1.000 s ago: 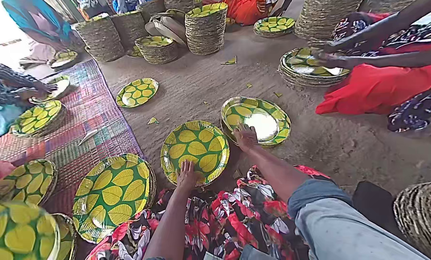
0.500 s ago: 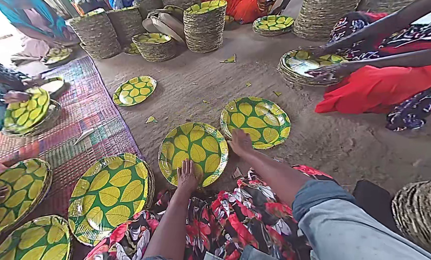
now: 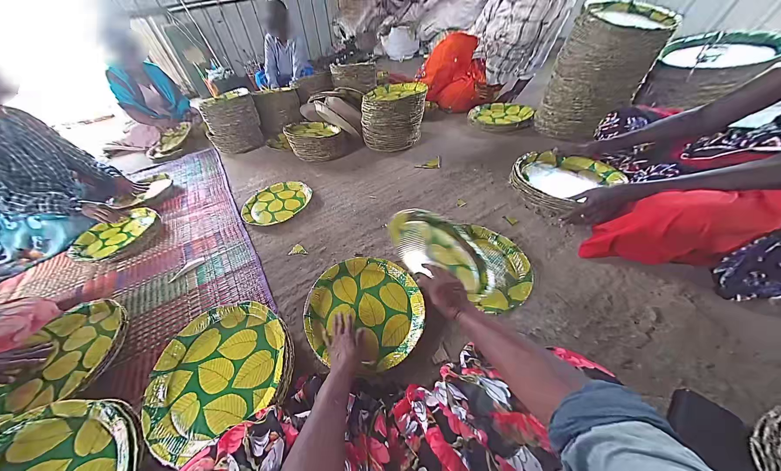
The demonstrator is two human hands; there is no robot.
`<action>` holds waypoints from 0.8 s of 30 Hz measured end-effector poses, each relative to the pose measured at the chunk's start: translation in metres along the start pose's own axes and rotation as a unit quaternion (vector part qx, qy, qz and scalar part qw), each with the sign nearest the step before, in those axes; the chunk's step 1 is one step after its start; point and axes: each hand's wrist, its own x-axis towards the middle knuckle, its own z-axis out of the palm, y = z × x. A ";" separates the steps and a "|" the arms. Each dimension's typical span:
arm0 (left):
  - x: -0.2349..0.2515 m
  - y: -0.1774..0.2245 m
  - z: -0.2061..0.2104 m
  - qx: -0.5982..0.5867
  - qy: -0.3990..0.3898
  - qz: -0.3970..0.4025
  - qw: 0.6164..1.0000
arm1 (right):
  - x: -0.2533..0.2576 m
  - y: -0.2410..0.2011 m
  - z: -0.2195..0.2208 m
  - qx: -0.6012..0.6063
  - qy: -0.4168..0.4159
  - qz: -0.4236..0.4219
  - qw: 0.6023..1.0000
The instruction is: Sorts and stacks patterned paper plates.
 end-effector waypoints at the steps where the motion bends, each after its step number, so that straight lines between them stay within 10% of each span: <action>1: 0.000 0.000 -0.005 -0.035 0.089 -0.040 0.995 | -0.006 -0.015 0.004 0.009 -0.029 -0.057 0.998; 4: 0.003 -0.009 -0.025 -0.155 0.257 -0.175 0.938 | -0.021 -0.052 0.031 0.014 -0.239 -0.204 0.949; 7: 0.002 -0.031 -0.029 -0.285 0.210 -0.259 0.898 | -0.024 -0.054 0.049 0.012 -0.346 -0.176 0.921; 13: 0.000 -0.029 -0.012 -0.370 0.108 -0.335 0.859 | -0.023 -0.007 0.027 0.071 -0.213 0.276 0.934; 18: -0.013 -0.004 -0.060 -0.349 0.067 -0.276 0.893 | -0.023 -0.008 0.023 0.153 -0.223 0.316 0.909; 24: -0.032 -0.030 -0.204 -0.360 0.215 -0.137 0.897 | 0.001 -0.098 -0.005 0.377 -0.076 0.211 0.899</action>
